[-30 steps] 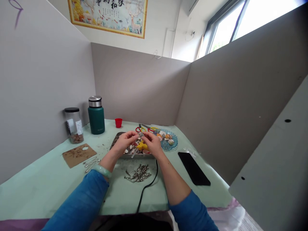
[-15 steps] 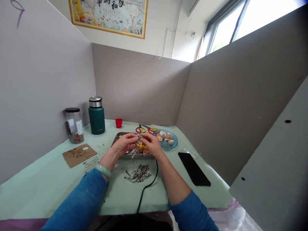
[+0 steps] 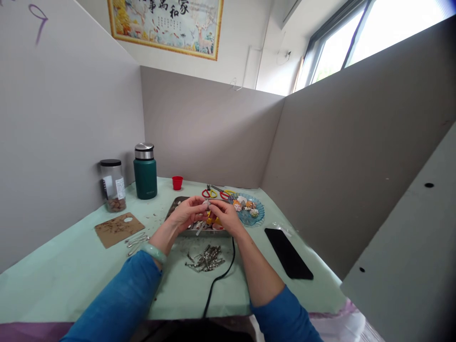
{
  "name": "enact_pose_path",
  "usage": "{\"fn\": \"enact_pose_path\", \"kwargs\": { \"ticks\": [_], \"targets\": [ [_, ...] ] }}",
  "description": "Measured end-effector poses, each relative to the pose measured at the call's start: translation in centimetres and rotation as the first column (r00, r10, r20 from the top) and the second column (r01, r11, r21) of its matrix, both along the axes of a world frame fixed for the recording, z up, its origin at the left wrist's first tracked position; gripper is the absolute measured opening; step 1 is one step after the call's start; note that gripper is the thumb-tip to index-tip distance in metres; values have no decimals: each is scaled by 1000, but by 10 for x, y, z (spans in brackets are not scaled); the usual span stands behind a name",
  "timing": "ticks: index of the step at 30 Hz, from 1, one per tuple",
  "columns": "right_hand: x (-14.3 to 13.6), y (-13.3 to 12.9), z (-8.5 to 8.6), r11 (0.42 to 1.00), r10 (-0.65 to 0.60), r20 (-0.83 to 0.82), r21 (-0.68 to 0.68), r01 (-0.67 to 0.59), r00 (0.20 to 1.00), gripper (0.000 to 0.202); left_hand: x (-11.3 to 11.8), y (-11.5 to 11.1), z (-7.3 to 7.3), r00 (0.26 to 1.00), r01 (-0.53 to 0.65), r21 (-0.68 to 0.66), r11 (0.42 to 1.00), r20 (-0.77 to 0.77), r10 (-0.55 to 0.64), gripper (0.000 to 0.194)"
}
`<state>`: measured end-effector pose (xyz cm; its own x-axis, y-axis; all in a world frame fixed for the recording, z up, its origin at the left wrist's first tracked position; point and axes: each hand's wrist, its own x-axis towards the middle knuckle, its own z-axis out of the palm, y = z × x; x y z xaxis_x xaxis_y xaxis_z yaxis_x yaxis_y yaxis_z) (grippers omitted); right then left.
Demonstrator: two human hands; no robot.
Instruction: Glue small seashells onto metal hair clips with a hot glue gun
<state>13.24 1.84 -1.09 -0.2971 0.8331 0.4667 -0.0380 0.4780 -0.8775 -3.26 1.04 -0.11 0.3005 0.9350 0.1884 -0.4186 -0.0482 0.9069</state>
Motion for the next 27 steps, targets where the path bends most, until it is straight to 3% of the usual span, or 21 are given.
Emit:
{"fn": "enact_pose_path", "kwargs": {
  "ticks": [5, 14, 27],
  "targets": [
    [0, -1, 0, 998, -48, 36, 43, 47, 998, 33, 3, -2, 0, 1000, -14, 62, 998, -2, 14, 27],
    [0, -1, 1, 993, -81, 75, 97, 73, 994, 31, 4, -2, -1, 999, -46, 59, 997, 20, 45, 28],
    [1, 0, 0, 989, -48, 99, 142, 34, 994, 29, 0, -2, 2, 1000, -7, -29, 1000, -3, 7, 32]
  ]
}}
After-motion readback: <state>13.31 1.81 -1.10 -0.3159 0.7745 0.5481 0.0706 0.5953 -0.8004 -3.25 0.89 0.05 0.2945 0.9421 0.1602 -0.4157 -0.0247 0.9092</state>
